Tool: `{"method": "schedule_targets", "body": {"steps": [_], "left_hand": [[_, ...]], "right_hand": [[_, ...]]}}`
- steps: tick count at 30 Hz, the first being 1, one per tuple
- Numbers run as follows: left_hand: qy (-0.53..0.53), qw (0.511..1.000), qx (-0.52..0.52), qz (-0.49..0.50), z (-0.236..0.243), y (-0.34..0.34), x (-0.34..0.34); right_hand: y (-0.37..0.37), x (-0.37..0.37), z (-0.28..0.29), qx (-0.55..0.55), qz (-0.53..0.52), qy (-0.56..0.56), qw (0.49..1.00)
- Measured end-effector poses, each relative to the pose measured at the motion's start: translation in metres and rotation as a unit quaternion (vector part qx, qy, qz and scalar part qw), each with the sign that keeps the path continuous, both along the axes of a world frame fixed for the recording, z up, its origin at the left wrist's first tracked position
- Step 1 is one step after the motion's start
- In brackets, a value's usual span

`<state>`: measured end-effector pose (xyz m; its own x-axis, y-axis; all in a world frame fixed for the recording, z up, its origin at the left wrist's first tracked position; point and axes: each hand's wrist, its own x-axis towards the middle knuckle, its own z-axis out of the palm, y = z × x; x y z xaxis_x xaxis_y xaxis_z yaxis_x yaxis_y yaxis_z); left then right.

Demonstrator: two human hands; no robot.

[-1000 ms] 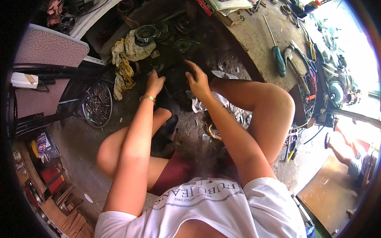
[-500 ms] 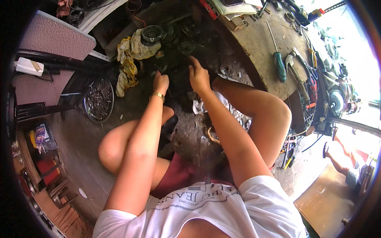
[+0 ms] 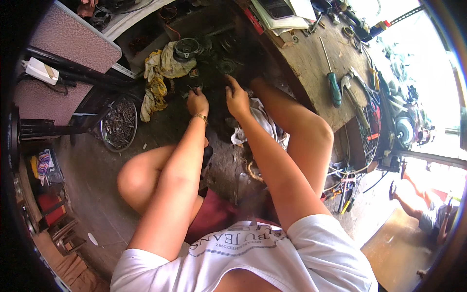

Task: The person wipes and manipulates a motorcycle engine stator assembly by hand and with a screwdriver. They rotate the part, clean the coils with a cloth, and use a screwdriver to probe the housing while sitting on the floor of a workshop.

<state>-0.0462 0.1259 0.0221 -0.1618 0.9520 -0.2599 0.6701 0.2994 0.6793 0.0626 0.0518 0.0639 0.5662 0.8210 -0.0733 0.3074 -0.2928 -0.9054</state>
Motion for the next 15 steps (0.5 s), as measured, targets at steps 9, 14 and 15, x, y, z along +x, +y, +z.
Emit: {"method": "schedule_targets", "body": {"steps": [9,14,15], "left_hand": [[-0.013,1.000,-0.005,0.015,0.002,0.003,0.007],[-0.027,1.000,-0.005,0.003,-0.001,0.006,0.008],[-0.040,0.999,-0.007,0.001,-0.007,0.008,0.004]], "right_hand": [[0.001,0.015,0.008,0.001,0.010,0.124,0.992],[-0.021,0.018,0.018,-0.025,0.014,0.000,1.000],[-0.037,0.014,0.020,0.001,0.017,-0.063,0.998]]}}
